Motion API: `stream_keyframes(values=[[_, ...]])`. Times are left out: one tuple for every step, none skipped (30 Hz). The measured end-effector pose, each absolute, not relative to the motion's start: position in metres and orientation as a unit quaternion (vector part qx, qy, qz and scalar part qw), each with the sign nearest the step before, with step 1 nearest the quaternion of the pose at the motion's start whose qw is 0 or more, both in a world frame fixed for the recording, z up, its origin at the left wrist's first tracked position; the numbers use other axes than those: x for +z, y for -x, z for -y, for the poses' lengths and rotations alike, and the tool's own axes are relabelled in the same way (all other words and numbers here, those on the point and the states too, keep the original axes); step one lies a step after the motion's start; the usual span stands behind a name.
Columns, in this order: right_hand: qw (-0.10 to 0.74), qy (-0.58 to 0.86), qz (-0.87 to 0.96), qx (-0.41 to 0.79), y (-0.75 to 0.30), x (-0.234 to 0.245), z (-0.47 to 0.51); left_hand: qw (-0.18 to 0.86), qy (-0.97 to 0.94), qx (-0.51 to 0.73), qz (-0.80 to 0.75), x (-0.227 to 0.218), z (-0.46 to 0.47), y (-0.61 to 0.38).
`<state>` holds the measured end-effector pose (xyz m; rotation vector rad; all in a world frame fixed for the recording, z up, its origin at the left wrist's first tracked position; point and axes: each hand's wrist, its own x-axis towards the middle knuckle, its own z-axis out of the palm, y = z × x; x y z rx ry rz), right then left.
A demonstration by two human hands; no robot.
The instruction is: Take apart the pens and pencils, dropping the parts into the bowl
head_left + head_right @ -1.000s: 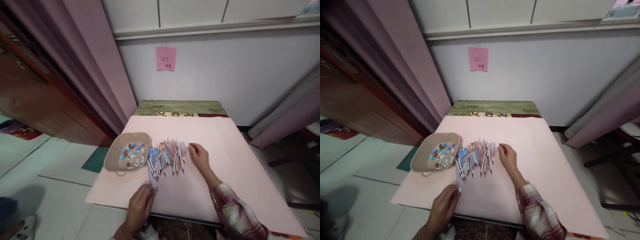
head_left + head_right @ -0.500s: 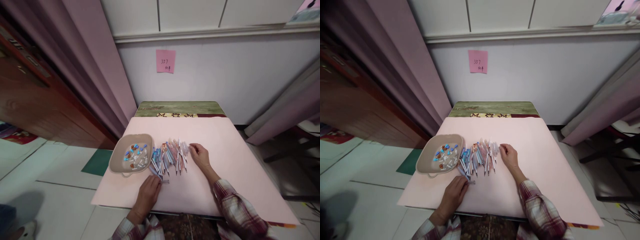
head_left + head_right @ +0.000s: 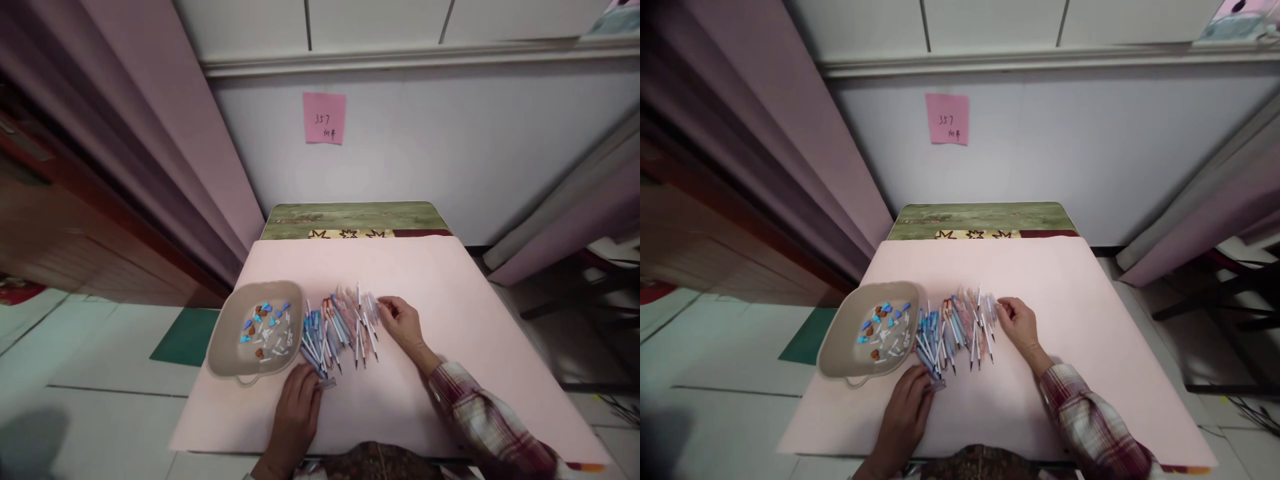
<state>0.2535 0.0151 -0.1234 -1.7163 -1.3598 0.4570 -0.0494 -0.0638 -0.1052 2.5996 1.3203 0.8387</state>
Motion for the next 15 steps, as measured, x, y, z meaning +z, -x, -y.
stream_keyframes(values=[[0.437,0.69,0.547,0.186,-0.253,-0.123,-0.016,0.055,-0.857,0.273,-0.434,-0.106,0.063,0.05],[0.437,0.69,0.546,0.186,-0.253,-0.122,-0.016,0.058,-0.857,0.271,-0.434,-0.106,0.061,0.05],[0.437,0.69,0.546,0.186,-0.253,-0.122,-0.017,0.063,-0.857,0.27,-0.434,-0.107,0.06,0.051],[0.437,0.69,0.546,0.185,-0.252,-0.121,-0.018,0.07,-0.856,0.272,-0.435,-0.107,0.059,0.052],[0.437,0.691,0.546,0.184,-0.252,-0.12,-0.018,0.077,-0.853,0.274,-0.436,-0.108,0.057,0.053],[0.436,0.691,0.547,0.184,-0.252,-0.119,-0.019,0.084,-0.851,0.278,-0.437,-0.108,0.056,0.054],[0.434,0.692,0.547,0.183,-0.251,-0.119,-0.019,0.09,-0.849,0.282,-0.439,-0.108,0.054,0.055],[0.434,0.692,0.547,0.182,-0.251,-0.118,-0.019,0.093,-0.847,0.288,-0.437,-0.108,0.053,0.056],[0.435,0.692,0.547,0.18,-0.251,-0.117,-0.02,0.095,-0.846,0.295,-0.434,-0.109,0.052,0.058],[0.438,0.692,0.545,0.179,-0.25,-0.117,-0.019,0.095,-0.846,0.302,-0.429,-0.109,0.051,0.059],[0.441,0.691,0.544,0.178,-0.25,-0.117,-0.019,0.096,-0.846,0.308,-0.424,-0.11,0.051,0.06],[0.445,0.691,0.542,0.176,-0.249,-0.116,-0.018,0.096,-0.846,0.313,-0.42,-0.11,0.05,0.06],[0.447,0.692,0.539,0.176,-0.249,-0.116,-0.018,0.097,-0.846,0.316,-0.418,-0.11,0.05,0.061],[0.444,0.696,0.535,0.177,-0.248,-0.116,-0.017,0.098,-0.846,0.316,-0.418,-0.11,0.05,0.061],[0.437,0.704,0.53,0.18,-0.248,-0.115,-0.017,0.099,-0.844,0.317,-0.421,-0.111,0.05,0.061]])
